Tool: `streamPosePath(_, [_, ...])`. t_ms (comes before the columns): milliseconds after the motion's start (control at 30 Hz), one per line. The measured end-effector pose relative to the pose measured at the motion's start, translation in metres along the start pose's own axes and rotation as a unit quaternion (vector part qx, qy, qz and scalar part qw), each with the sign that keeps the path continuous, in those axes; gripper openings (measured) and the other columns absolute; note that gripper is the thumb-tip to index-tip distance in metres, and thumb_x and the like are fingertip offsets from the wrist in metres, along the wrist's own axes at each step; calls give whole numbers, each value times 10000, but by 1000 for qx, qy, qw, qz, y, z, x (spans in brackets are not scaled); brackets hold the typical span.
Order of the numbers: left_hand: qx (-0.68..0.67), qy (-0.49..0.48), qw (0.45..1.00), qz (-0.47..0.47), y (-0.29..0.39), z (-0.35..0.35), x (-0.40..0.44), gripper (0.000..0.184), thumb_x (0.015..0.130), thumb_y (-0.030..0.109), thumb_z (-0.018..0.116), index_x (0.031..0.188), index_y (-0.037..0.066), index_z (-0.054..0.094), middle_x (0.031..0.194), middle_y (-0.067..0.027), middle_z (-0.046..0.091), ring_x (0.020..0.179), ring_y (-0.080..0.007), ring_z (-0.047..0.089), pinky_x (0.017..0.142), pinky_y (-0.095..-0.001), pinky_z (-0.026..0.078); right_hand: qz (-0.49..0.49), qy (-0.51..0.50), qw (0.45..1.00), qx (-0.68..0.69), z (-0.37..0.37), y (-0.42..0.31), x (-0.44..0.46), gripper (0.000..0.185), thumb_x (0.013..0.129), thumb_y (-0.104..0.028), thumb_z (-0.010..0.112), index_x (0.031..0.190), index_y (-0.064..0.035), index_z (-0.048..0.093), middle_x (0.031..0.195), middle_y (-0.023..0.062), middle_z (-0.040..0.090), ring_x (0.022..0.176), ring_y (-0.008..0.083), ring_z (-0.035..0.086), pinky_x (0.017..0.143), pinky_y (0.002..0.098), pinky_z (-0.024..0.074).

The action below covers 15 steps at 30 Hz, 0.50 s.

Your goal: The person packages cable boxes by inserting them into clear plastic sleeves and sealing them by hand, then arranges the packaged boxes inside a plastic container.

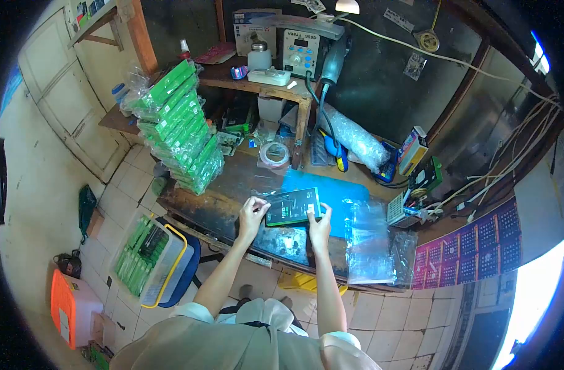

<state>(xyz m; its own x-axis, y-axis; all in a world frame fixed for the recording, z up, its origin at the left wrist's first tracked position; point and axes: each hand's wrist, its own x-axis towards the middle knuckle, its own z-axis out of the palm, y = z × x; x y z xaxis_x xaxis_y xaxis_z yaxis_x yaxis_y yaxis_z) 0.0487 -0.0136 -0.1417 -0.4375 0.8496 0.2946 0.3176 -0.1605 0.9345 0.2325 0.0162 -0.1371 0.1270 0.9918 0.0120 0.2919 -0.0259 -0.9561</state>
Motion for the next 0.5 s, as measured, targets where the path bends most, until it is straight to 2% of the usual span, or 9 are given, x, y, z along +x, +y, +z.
streamPosePath(33, [-10, 1, 1000, 0, 2, 0, 0, 144, 750, 59, 657, 780, -13, 537, 802, -94, 590, 754, -164, 598, 689, -267, 491, 50, -9, 987, 152, 0, -9, -2, 405, 818, -130, 591, 1168, -87, 392, 995, 121, 534, 854, 211, 551, 668, 334, 503])
streamPosePath(67, [22, 14, 1000, 10, -1, 0, 1, 146, 750, 67, 658, 781, -12, 540, 796, -93, 588, 730, -163, 595, 664, -268, 489, 41, -28, 975, 218, -1, -5, 2, 433, 818, -103, 594, 1182, -100, 359, 981, 72, 519, 883, 144, 526, 682, 298, 512])
streamPosePath(167, [40, 22, 999, 13, 10, -6, 3, 148, 747, 74, 661, 784, -10, 544, 793, -98, 590, 701, -168, 591, 632, -271, 483, 7, 47, 970, 240, -16, -20, 14, 454, 818, -139, 604, 1189, -108, 344, 1054, 75, 536, 896, 135, 525, 694, 288, 458])
streamPosePath(233, [39, 19, 999, 21, 10, -9, 4, 158, 739, 82, 670, 790, -5, 548, 796, -97, 587, 690, -177, 592, 614, -275, 479, -9, 61, 957, 282, -37, -36, 23, 477, 825, -135, 605, 1213, -90, 332, 979, 66, 564, 821, 107, 520, 659, 214, 387])
streamPosePath(267, [39, 19, 999, 31, 14, -10, 3, 164, 737, 87, 674, 791, -3, 549, 799, -95, 585, 689, -180, 595, 607, -275, 478, -1, 37, 963, 269, -50, -46, 24, 467, 836, -157, 589, 1217, -88, 328, 998, 73, 564, 825, 109, 518, 665, 207, 384])
streamPosePath(367, [47, 15, 998, 42, 15, -7, 0, 163, 738, 90, 676, 798, 3, 551, 808, -90, 577, 689, -184, 600, 592, -272, 478, -70, -82, 960, 257, -67, -53, 30, 509, 846, -171, 572, 1271, -101, 301, 938, 82, 557, 823, 113, 512, 684, 228, 405])
streamPosePath(467, [35, 16, 999, 38, 13, -6, -7, 140, 747, 72, 663, 802, 6, 552, 806, -89, 570, 694, -187, 602, 587, -269, 482, -28, -234, 964, 122, -72, -57, 19, 548, 836, -151, 580, 1300, -132, 289, 910, 63, 515, 822, 111, 496, 717, 235, 413])
streamPosePath(500, [43, 8, 998, 41, 17, -6, -10, 133, 747, 65, 659, 803, 7, 553, 807, -88, 565, 700, -189, 602, 589, -269, 487, -10, -240, 969, 61, -67, -63, 11, 578, 822, -126, 596, 1307, -128, 282, 935, 56, 496, 831, 114, 513, 721, 235, 421])
